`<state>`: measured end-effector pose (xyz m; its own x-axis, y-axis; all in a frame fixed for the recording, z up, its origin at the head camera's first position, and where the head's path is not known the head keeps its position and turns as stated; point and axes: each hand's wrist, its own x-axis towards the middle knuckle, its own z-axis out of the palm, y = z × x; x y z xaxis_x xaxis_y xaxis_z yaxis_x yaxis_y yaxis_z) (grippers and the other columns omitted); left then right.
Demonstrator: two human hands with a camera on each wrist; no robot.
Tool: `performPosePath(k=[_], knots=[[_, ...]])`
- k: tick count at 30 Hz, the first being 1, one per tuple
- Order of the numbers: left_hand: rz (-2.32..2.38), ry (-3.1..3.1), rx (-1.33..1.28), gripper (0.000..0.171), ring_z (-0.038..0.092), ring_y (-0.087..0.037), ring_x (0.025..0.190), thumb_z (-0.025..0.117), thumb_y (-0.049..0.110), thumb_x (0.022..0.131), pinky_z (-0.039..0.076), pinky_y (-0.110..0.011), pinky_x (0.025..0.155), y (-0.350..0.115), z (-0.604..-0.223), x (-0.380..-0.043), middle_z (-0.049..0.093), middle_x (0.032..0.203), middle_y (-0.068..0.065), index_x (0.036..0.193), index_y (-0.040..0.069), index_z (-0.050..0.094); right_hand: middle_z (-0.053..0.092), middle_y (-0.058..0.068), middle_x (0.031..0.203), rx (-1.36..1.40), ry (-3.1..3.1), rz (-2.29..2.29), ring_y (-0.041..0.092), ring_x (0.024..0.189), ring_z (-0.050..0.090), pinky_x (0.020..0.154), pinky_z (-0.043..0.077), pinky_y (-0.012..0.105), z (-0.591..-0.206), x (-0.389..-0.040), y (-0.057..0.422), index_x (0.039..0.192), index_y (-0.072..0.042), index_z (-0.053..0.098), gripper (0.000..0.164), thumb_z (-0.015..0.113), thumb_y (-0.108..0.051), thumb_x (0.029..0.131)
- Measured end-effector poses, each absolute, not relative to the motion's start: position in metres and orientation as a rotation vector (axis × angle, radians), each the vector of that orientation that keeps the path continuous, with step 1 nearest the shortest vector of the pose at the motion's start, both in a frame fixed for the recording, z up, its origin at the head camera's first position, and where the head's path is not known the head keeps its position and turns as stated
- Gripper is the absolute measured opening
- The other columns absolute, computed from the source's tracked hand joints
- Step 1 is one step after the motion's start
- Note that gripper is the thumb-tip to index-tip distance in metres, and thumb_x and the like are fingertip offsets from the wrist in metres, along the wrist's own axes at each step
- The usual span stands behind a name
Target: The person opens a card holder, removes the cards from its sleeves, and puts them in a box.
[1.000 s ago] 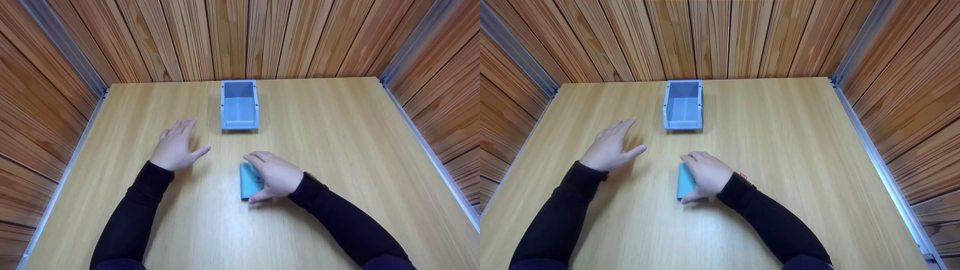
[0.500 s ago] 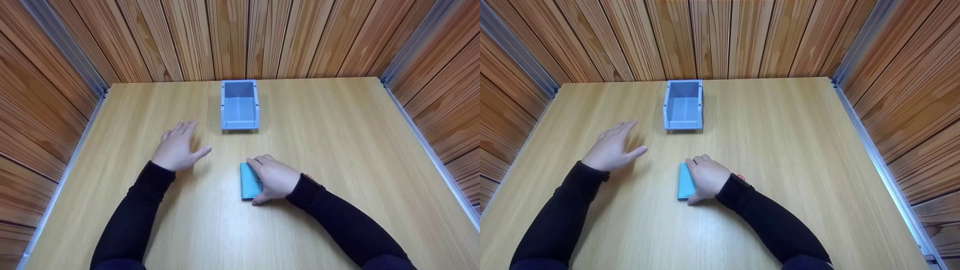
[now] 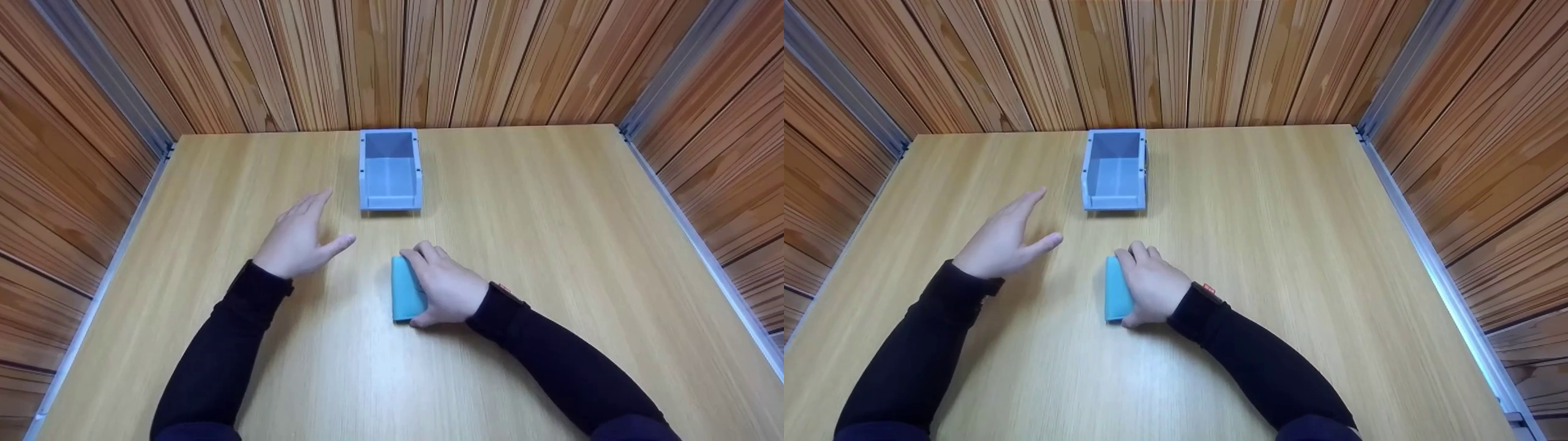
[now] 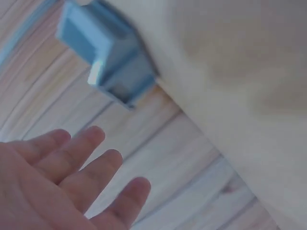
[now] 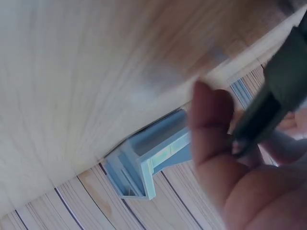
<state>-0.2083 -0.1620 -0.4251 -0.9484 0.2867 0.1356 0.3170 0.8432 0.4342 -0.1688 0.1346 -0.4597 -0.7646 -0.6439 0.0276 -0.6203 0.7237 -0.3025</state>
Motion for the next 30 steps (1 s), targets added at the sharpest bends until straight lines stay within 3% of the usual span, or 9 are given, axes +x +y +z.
performPosePath(k=[6, 11, 19, 25, 30], knots=[[-1.091, -2.807, -0.587, 0.092, 0.039, -0.022, 0.140, 0.054, 0.068, 0.088, 0.035, -0.045, 0.112, -0.140, -0.406, -0.203, 0.041, 0.153, -0.005, 0.156, 0.016, 0.023, 0.039, 0.009, 0.130, -1.071, 2.909, -0.593, 0.022, 0.111, 0.044, 0.092, 0.049, 0.035, -0.450, -0.173, 0.137, 0.149, -0.008, 0.030, 0.119, 0.091, -0.047, 0.054], [-1.352, -2.667, -0.704, 0.081, 0.051, -0.022, 0.127, 0.065, 0.051, 0.090, 0.049, -0.038, 0.097, -0.123, -0.406, -0.199, 0.051, 0.142, -0.005, 0.152, 0.012, 0.029, 0.036, 0.010, 0.134, -1.126, 2.953, -0.715, 0.022, 0.113, 0.043, 0.089, 0.052, 0.033, -0.439, -0.174, 0.141, 0.150, -0.009, 0.028, 0.117, 0.090, -0.039, 0.056], [-1.620, -2.643, -0.802, 0.073, 0.064, -0.021, 0.107, 0.069, 0.042, 0.090, 0.056, -0.035, 0.083, -0.099, -0.420, -0.187, 0.060, 0.128, -0.002, 0.147, 0.011, 0.037, 0.036, 0.017, 0.134, -1.337, 3.021, -0.822, 0.028, 0.118, 0.043, 0.092, 0.052, 0.039, -0.423, -0.172, 0.142, 0.150, -0.005, 0.026, 0.118, 0.091, -0.036, 0.057], [-1.700, -2.616, -0.889, 0.055, 0.065, -0.012, 0.092, 0.067, 0.031, 0.092, 0.057, -0.032, 0.074, -0.085, -0.421, -0.178, 0.065, 0.111, -0.002, 0.137, 0.009, 0.045, 0.036, 0.017, 0.134, -1.420, 3.079, -0.827, 0.026, 0.121, 0.039, 0.094, 0.051, 0.034, -0.415, -0.171, 0.137, 0.150, -0.003, 0.028, 0.116, 0.089, -0.043, 0.060], [-1.766, -2.544, -0.944, 0.042, 0.065, -0.012, 0.090, 0.061, 0.022, 0.096, 0.058, -0.030, 0.074, -0.078, -0.423, -0.175, 0.066, 0.109, -0.005, 0.133, 0.009, 0.045, 0.036, 0.018, 0.133, -1.479, 3.101, -0.807, 0.027, 0.120, 0.039, 0.094, 0.052, 0.033, -0.412, -0.171, 0.134, 0.150, -0.001, 0.028, 0.115, 0.089, -0.042, 0.061]])
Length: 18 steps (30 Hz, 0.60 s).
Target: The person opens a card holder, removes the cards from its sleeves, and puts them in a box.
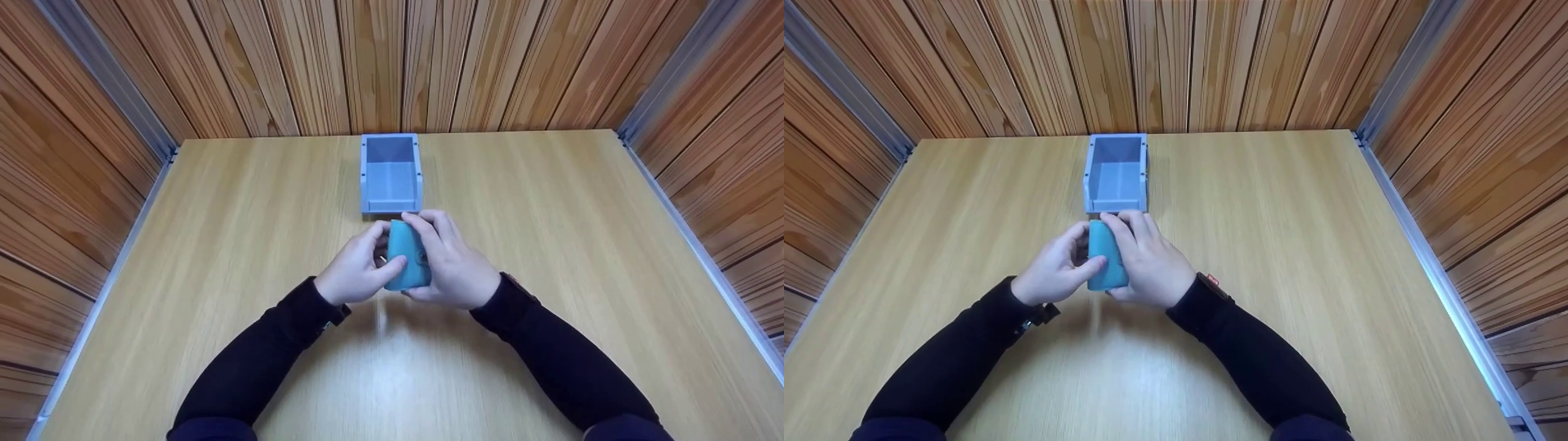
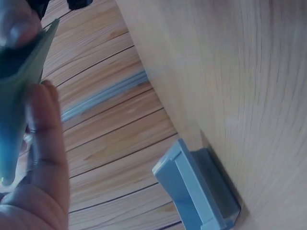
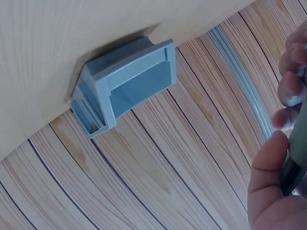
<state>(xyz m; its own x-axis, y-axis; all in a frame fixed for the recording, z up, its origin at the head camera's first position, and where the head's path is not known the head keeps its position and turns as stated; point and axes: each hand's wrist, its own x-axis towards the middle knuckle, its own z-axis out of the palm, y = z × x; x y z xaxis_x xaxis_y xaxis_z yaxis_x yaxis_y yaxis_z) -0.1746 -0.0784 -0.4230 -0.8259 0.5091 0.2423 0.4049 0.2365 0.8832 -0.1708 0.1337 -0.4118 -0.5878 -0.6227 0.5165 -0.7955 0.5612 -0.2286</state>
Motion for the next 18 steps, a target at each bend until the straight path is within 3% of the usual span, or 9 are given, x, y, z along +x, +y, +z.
performPosePath(k=[7, 14, 18], knots=[[1.693, 2.387, 0.918, 0.037, 0.066, -0.012, 0.091, 0.059, 0.015, 0.096, 0.058, -0.029, 0.075, -0.0761, -0.4230, -0.1731, 0.066, 0.108, -0.006, 0.129, 0.008, 0.045, 0.036, 0.018, 0.133, 1.175, -2.409, 0.624, 0.027, 0.120, 0.039, 0.094, 0.052, 0.034, -0.4109, -0.1718, 0.1326, 0.150, -0.002, 0.028, 0.114, 0.088, -0.043, 0.062], [1.718, 2.449, 0.915, 0.035, 0.067, -0.012, 0.086, 0.060, 0.012, 0.093, 0.058, -0.028, 0.072, -0.0771, -0.4217, -0.1731, 0.067, 0.103, -0.005, 0.124, 0.007, 0.045, 0.031, 0.017, 0.138, 1.165, -2.408, 0.764, 0.025, 0.125, 0.037, 0.100, 0.048, 0.035, -0.4077, -0.1726, 0.1360, 0.154, -0.006, 0.022, 0.124, 0.090, -0.050, 0.061], [1.781, 2.483, 0.892, 0.036, 0.067, -0.012, 0.085, 0.061, 0.010, 0.092, 0.058, -0.031, 0.072, -0.0784, -0.4214, -0.1729, 0.067, 0.104, -0.007, 0.124, 0.007, 0.045, 0.036, 0.017, 0.134, 1.097, -2.315, 0.971, 0.022, 0.121, 0.042, 0.092, 0.048, 0.037, -0.4036, -0.1754, 0.1390, 0.147, -0.003, 0.034, 0.101, 0.086, -0.044, 0.070]])
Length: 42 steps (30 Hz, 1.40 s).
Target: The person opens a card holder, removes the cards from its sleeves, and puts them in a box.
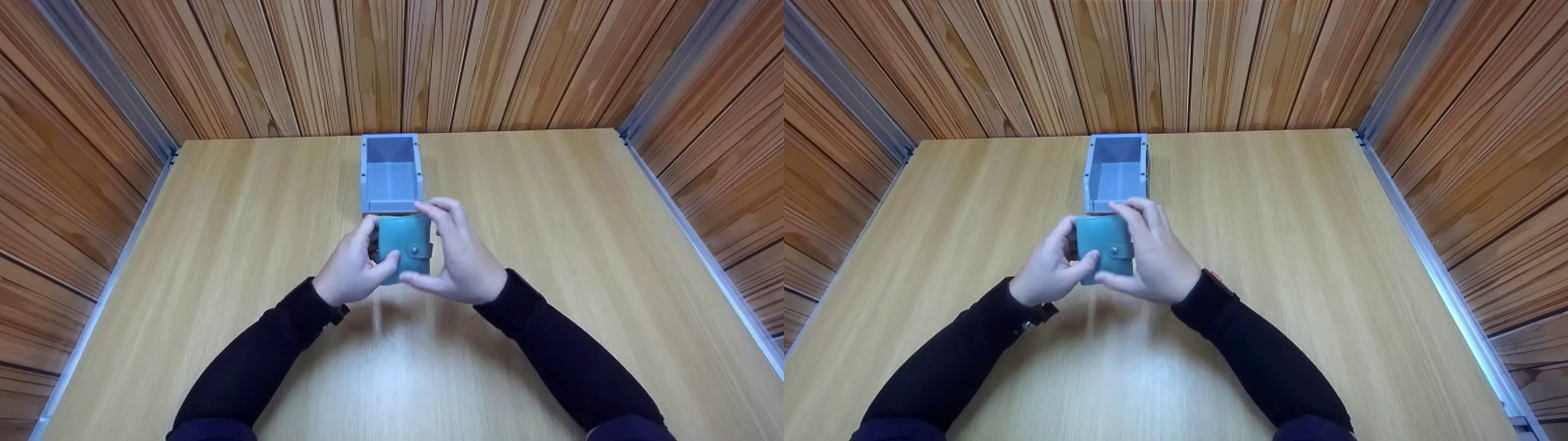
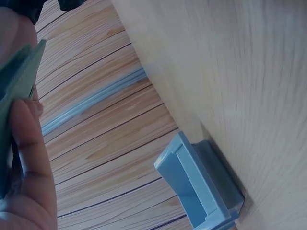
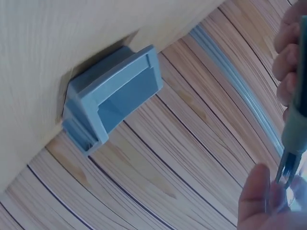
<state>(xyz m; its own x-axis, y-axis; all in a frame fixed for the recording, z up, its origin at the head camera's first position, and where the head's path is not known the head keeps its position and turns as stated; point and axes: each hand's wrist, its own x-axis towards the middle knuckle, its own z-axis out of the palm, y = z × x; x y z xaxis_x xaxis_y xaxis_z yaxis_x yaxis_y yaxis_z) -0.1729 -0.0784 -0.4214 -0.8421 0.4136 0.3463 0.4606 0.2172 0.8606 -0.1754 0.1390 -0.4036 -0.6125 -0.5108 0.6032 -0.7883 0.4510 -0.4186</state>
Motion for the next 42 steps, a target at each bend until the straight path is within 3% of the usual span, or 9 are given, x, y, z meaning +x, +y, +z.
performPosePath(k=[5, 8, 12, 19, 29, 38, 42], knots=[[-1.676, -2.382, -0.813, 0.041, 0.065, -0.013, 0.096, 0.061, 0.013, 0.093, 0.057, -0.033, 0.082, -0.079, -0.423, -0.173, 0.063, 0.116, -0.008, 0.130, 0.006, 0.043, 0.047, 0.009, 0.117, 0.955, -2.229, 1.204, 0.018, 0.103, 0.048, 0.075, 0.049, 0.033, -0.403, -0.179, 0.142, 0.121, -0.003, 0.051, 0.055, 0.080, -0.028, 0.081], [-1.605, -2.365, -0.801, 0.042, 0.064, -0.014, 0.100, 0.060, 0.013, 0.093, 0.056, -0.033, 0.085, -0.079, -0.425, -0.173, 0.062, 0.120, -0.009, 0.130, 0.004, 0.042, 0.051, 0.007, 0.108, 0.915, -2.218, 1.283, 0.017, 0.096, 0.051, 0.071, 0.051, 0.031, -0.406, -0.181, 0.142, 0.109, -0.002, 0.053, 0.044, 0.080, -0.022, 0.081], [-1.484, -2.351, -0.784, 0.041, 0.064, -0.014, 0.094, 0.059, 0.012, 0.092, 0.057, -0.032, 0.079, -0.078, -0.426, -0.172, 0.063, 0.117, -0.010, 0.127, 0.002, 0.042, 0.054, 0.007, 0.099, 0.897, -2.220, 1.315, 0.019, 0.091, 0.054, 0.068, 0.054, 0.033, -0.412, -0.183, 0.140, 0.098, -0.001, 0.057, 0.034, 0.081, -0.014, 0.079], [-1.252, -2.376, -0.769, 0.042, 0.062, -0.014, 0.084, 0.062, 0.015, 0.090, 0.055, -0.026, 0.070, -0.075, -0.427, -0.168, 0.065, 0.110, -0.010, 0.124, 0.001, 0.043, 0.056, 0.015, 0.088, 0.894, -2.196, 1.392, 0.027, 0.081, 0.057, 0.063, 0.056, 0.039, -0.423, -0.187, 0.134, 0.087, 0.002, 0.058, 0.026, 0.081, -0.002, 0.076], [-1.226, -2.340, -0.865, 0.038, 0.066, -0.016, 0.082, 0.061, 0.015, 0.091, 0.055, -0.024, 0.066, -0.071, -0.431, -0.167, 0.067, 0.103, -0.012, 0.122, -0.001, 0.047, 0.056, 0.004, 0.086, 0.818, -2.219, 1.456, 0.016, 0.077, 0.059, 0.062, 0.058, 0.032, -0.431, -0.188, 0.136, 0.084, -0.006, 0.059, 0.030, 0.084, -0.021, 0.078], [-1.201, -2.369, -0.875, 0.037, 0.066, -0.014, 0.083, 0.061, 0.018, 0.093, 0.054, -0.020, 0.067, -0.070, -0.431, -0.167, 0.066, 0.103, -0.011, 0.121, 0.000, 0.047, 0.054, 0.005, 0.085, 0.768, -2.271, 1.423, 0.015, 0.077, 0.057, 0.063, 0.057, 0.028, -0.430, -0.185, 0.135, 0.082, -0.006, 0.059, 0.024, 0.081, -0.016, 0.079], [-1.199, -2.370, -0.873, 0.037, 0.066, -0.015, 0.081, 0.061, 0.018, 0.093, 0.055, -0.023, 0.065, -0.070, -0.431, -0.167, 0.066, 0.102, -0.011, 0.121, -0.001, 0.047, 0.054, 0.004, 0.086, 0.768, -2.286, 1.426, 0.014, 0.079, 0.058, 0.063, 0.058, 0.031, -0.429, -0.184, 0.133, 0.083, -0.007, 0.062, 0.019, 0.079, -0.015, 0.081]])
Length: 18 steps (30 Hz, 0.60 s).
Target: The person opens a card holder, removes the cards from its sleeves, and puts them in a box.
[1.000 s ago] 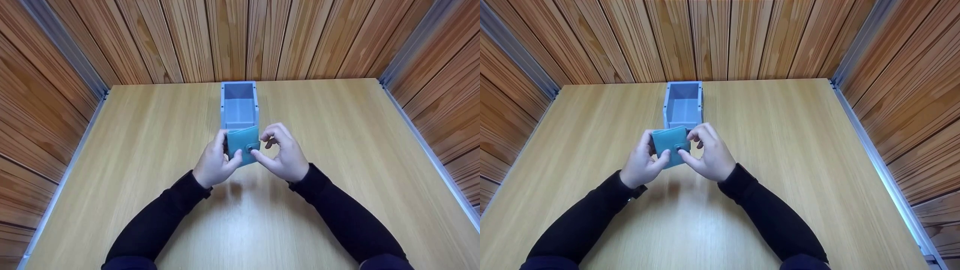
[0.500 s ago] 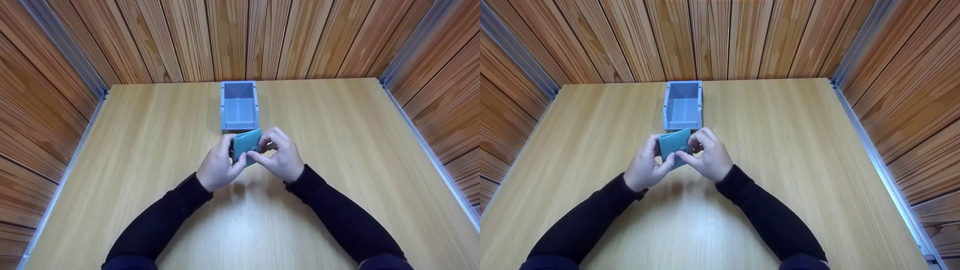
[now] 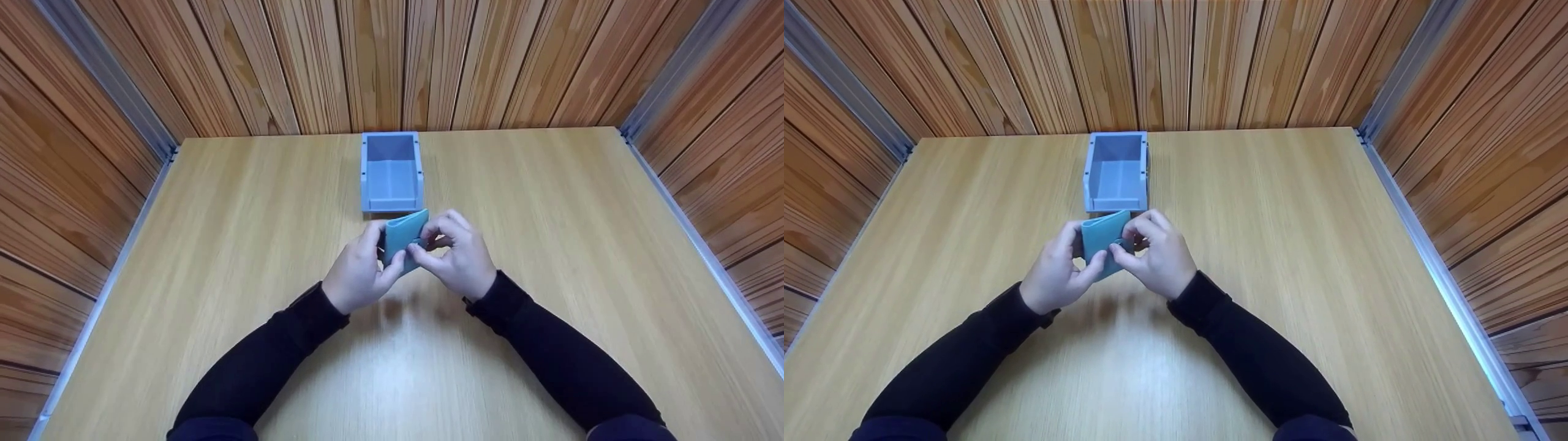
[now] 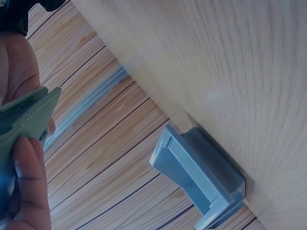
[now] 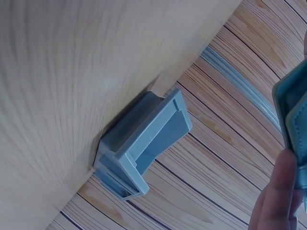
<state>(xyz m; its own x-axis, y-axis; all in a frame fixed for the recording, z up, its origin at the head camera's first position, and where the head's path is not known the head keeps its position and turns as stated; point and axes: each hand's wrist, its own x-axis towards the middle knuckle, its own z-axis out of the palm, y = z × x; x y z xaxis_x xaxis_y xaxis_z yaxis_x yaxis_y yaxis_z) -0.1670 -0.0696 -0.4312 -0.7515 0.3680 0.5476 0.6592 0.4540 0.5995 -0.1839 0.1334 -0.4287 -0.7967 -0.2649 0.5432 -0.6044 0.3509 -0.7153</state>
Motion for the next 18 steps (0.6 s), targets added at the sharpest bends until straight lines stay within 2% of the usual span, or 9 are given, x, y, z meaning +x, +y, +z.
performPosePath(k=[4, 7, 13, 18], knots=[[-1.200, -2.362, -0.871, 0.036, 0.066, -0.015, 0.079, 0.061, 0.016, 0.092, 0.057, -0.028, 0.064, -0.0695, -0.4315, -0.1672, 0.066, 0.099, -0.011, 0.121, -0.001, 0.047, 0.055, 0.002, 0.089, 0.786, -2.303, 1.400, 0.014, 0.082, 0.060, 0.061, 0.059, 0.035, -0.4281, -0.1830, 0.1321, 0.084, -0.007, 0.062, 0.016, 0.076, -0.016, 0.084], [-1.193, -2.356, -0.879, 0.037, 0.065, -0.016, 0.079, 0.061, 0.016, 0.092, 0.057, -0.031, 0.062, -0.0692, -0.4317, -0.1672, 0.066, 0.098, -0.011, 0.121, -0.002, 0.047, 0.055, 0.002, 0.089, 0.786, -2.325, 1.368, 0.013, 0.084, 0.059, 0.060, 0.058, 0.034, -0.4282, -0.1826, 0.1322, 0.084, -0.008, 0.061, 0.017, 0.074, -0.020, 0.087], [-1.173, -2.341, -0.903, 0.037, 0.066, -0.016, 0.079, 0.061, 0.014, 0.091, 0.055, -0.025, 0.063, -0.0678, -0.4312, -0.1667, 0.067, 0.098, -0.011, 0.122, -0.002, 0.048, 0.053, 0.002, 0.085, 0.732, -2.346, 1.371, 0.014, 0.083, 0.057, 0.059, 0.057, 0.031, -0.4274, -0.1818, 0.1331, 0.079, -0.007, 0.059, 0.031, 0.076, -0.032, 0.086], [-1.185, -2.337, -0.895, 0.036, 0.067, -0.017, 0.078, 0.061, 0.013, 0.091, 0.056, -0.026, 0.062, -0.0674, -0.4311, -0.1666, 0.067, 0.097, -0.012, 0.121, -0.003, 0.048, 0.052, 0.002, 0.085, 0.707, -2.358, 1.415, 0.013, 0.084, 0.057, 0.059, 0.057, 0.033, -0.4260, -0.1815, 0.1329, 0.076, -0.009, 0.059, 0.030, 0.076, -0.031, 0.086]])
